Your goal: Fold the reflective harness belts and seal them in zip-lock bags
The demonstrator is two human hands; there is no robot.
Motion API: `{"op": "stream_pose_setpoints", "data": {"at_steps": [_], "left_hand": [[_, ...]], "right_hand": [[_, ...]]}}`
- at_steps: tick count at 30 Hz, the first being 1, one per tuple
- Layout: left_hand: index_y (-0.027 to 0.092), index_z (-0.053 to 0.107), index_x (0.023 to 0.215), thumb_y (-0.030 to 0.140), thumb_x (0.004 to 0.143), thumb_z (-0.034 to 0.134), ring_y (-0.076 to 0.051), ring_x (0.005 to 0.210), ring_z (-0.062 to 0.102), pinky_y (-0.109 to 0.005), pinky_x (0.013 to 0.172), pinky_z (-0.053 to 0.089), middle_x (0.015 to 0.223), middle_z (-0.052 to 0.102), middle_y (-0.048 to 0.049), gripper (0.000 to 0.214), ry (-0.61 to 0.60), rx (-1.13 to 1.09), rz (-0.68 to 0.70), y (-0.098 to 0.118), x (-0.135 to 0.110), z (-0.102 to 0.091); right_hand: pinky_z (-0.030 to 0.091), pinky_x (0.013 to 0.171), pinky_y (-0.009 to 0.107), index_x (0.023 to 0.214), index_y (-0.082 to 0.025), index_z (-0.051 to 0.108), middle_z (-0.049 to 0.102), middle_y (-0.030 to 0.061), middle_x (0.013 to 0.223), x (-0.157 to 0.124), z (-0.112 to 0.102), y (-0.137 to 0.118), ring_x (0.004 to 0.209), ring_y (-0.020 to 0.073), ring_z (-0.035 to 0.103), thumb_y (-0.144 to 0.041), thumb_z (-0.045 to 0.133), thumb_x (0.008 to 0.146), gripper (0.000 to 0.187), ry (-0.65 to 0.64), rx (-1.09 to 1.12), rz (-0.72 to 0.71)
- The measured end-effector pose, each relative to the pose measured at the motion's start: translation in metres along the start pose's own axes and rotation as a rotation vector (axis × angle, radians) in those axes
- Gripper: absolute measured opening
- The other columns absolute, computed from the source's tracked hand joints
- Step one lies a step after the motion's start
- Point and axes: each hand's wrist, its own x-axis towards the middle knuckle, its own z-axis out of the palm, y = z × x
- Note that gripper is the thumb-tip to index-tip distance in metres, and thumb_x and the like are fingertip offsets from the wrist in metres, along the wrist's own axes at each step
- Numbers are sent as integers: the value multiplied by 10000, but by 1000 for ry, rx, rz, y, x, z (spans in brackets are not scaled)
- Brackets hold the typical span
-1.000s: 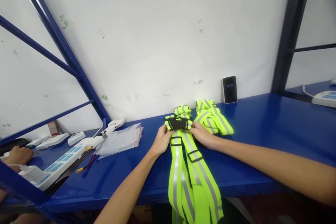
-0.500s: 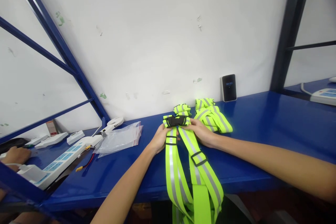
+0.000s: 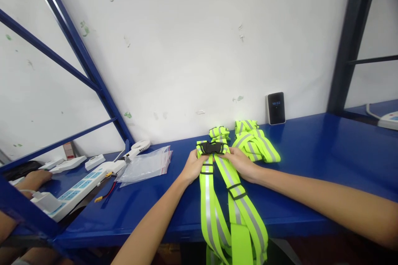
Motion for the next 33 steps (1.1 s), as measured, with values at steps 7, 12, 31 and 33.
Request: {"op": "stream_pose_setpoints", "data": {"at_steps": [7, 12, 31, 33], "left_hand": [[112, 673, 929, 199, 711, 669, -204, 831, 653, -275, 734, 506, 927, 721, -59, 235, 52, 187, 178, 4, -1, 2], [116, 660, 975, 210, 714, 685, -214, 892, 649, -297, 796, 504, 994, 712, -78, 279, 41, 233, 224, 3, -1, 2], [125, 650, 1045, 275, 697, 749, -231, 973, 638, -325, 880, 479, 1049, 701, -93, 391, -13, 137, 225, -1, 1, 1], [118, 683, 990, 288, 707, 740, -224, 907, 650, -319, 845, 489, 980, 718, -83, 335, -37, 139, 219, 1, 1, -1]], "right_hand": [[506, 607, 320, 779, -150, 668, 721, 36, 749, -1, 2, 1, 702, 240, 656, -393, 639, 745, 247, 82, -242, -112], [428, 521, 264, 678, -138, 645, 679, 20, 647, -1, 2, 1, 610, 205, 595, -396, 625, 750, 269, 141, -392, -163], [528, 732, 309, 1389, -218, 376, 658, 53, 1063, 0, -6, -4, 825, 197, 655, -243, 686, 741, 719, 33, -411, -421], [531, 706, 302, 1325, -215, 445, 655, 46, 1042, -2, -5, -7, 795, 191, 652, -240, 707, 726, 653, -8, -438, -434]]}}
